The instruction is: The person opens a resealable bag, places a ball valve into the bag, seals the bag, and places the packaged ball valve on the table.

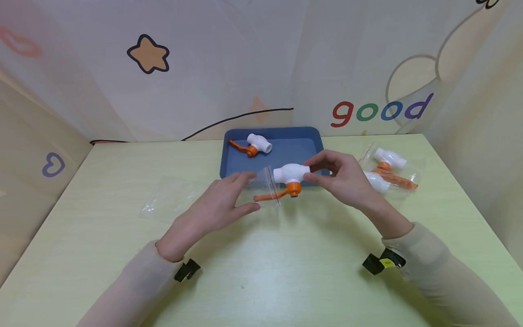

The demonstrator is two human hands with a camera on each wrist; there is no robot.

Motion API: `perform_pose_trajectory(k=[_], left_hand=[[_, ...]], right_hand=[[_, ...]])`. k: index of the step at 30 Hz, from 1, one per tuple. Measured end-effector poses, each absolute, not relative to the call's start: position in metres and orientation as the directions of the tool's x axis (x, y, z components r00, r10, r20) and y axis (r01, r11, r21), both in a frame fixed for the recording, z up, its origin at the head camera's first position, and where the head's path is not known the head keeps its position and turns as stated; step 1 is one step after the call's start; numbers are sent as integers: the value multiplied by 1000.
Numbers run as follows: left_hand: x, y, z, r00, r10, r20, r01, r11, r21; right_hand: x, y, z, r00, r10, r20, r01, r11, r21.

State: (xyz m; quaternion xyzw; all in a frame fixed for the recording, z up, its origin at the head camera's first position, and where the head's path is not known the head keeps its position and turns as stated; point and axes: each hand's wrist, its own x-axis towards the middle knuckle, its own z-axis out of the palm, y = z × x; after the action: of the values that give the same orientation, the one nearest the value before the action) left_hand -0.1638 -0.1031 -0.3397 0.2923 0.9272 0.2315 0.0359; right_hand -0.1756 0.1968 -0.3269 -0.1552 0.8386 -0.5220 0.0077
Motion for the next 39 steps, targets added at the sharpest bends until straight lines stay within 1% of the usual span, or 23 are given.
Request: perform_pose_trajectory(k=[6, 13, 22, 32, 39], left_hand=[[-164, -101, -341, -821, 566, 75, 535, 716, 448], [-164, -98, -340, -810, 575, 115, 558, 696, 453], [-164, -94, -340, -807, 574, 142, 571, 696, 436], [-164, -92, -344, -782, 585, 216, 605, 628, 489], [-164, -88, -345, -750, 609, 258, 638, 563, 526]], right_hand=[[-174, 193, -330, -950, -275, 151, -255, 397, -882], [-173, 189, -332, -939, -297, 171, -279, 373, -885], [-172, 184, -332, -936, -310, 169, -278, 353, -893], [-172, 177, -332, -929, -320, 187, -295, 332, -896], [-173, 170, -336, -916, -345, 207, -320, 313, -894]])
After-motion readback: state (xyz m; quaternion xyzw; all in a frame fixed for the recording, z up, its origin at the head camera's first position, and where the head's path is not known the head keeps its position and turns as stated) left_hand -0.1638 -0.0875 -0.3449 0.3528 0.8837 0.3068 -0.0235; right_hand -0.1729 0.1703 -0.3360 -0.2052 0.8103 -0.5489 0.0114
